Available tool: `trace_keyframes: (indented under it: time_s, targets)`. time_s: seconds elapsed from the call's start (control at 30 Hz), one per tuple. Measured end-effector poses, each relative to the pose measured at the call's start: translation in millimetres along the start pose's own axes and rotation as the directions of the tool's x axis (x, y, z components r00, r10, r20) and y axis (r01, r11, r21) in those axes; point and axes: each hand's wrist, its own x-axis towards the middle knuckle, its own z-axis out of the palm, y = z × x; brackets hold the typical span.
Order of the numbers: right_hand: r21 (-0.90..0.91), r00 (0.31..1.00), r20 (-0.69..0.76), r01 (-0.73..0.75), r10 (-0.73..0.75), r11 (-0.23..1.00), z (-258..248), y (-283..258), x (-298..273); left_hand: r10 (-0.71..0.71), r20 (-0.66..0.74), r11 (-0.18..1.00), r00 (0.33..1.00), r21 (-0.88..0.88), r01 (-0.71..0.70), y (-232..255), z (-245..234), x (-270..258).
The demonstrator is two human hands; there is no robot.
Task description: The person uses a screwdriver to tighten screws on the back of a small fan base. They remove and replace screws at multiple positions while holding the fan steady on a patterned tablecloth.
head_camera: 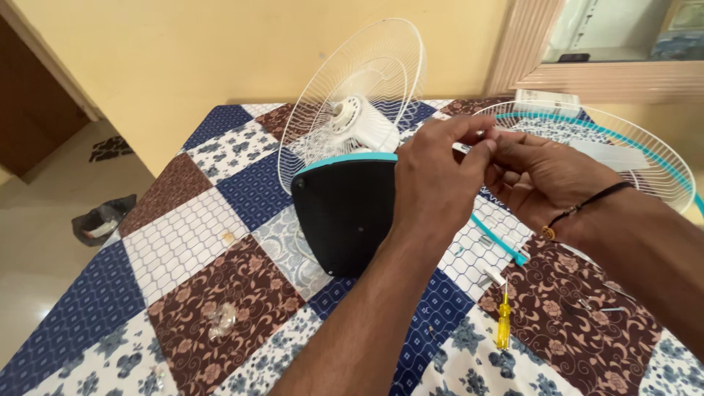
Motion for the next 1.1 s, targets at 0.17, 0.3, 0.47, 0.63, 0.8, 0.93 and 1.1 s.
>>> trace_keyframes:
  time_s: [0.17,0.3,0.47,0.63,0.8,0.93,1.1]
  targets:
    - [0.101,1.000,-0.020,0.001,0.001,0.995,-11.6,-2.9,-5.4,-0.077,0.047,0.997,0.996,-0.023,0.078,0.7,9.4,0.7]
    - [0.102,0.999,-0.042,-0.007,0.011,0.995,-20.0,-4.9,-13.6,-0.049,-0.031,0.999,0.998,0.008,0.050,0.8,17.2,1.2]
    - [0.135,0.999,0.050,-0.007,0.000,0.991,-25.7,-9.2,-22.8,-0.116,-0.064,0.992,0.991,-0.048,0.113,6.2,22.8,-2.9]
    - [0.222,1.000,0.004,-0.025,0.025,0.975,-34.3,-7.4,-26.2,-0.170,-0.050,0.982,0.984,-0.091,0.165,13.7,33.1,-4.3]
    - [0.336,0.998,-0.053,-0.014,0.033,0.942,-39.5,-9.8,-28.3,-0.132,-0.034,0.988,0.991,-0.081,0.129,16.0,41.8,-4.2]
    - [0.347,0.995,-0.088,-0.015,0.049,0.938,-41.8,-12.8,-34.9,-0.161,0.030,0.985,0.986,-0.053,0.163,16.9,47.1,-0.4]
    - [0.316,0.981,-0.186,0.004,0.058,0.949,-40.3,-16.2,-38.8,-0.104,0.018,0.993,0.994,-0.057,0.105,18.9,48.0,1.8]
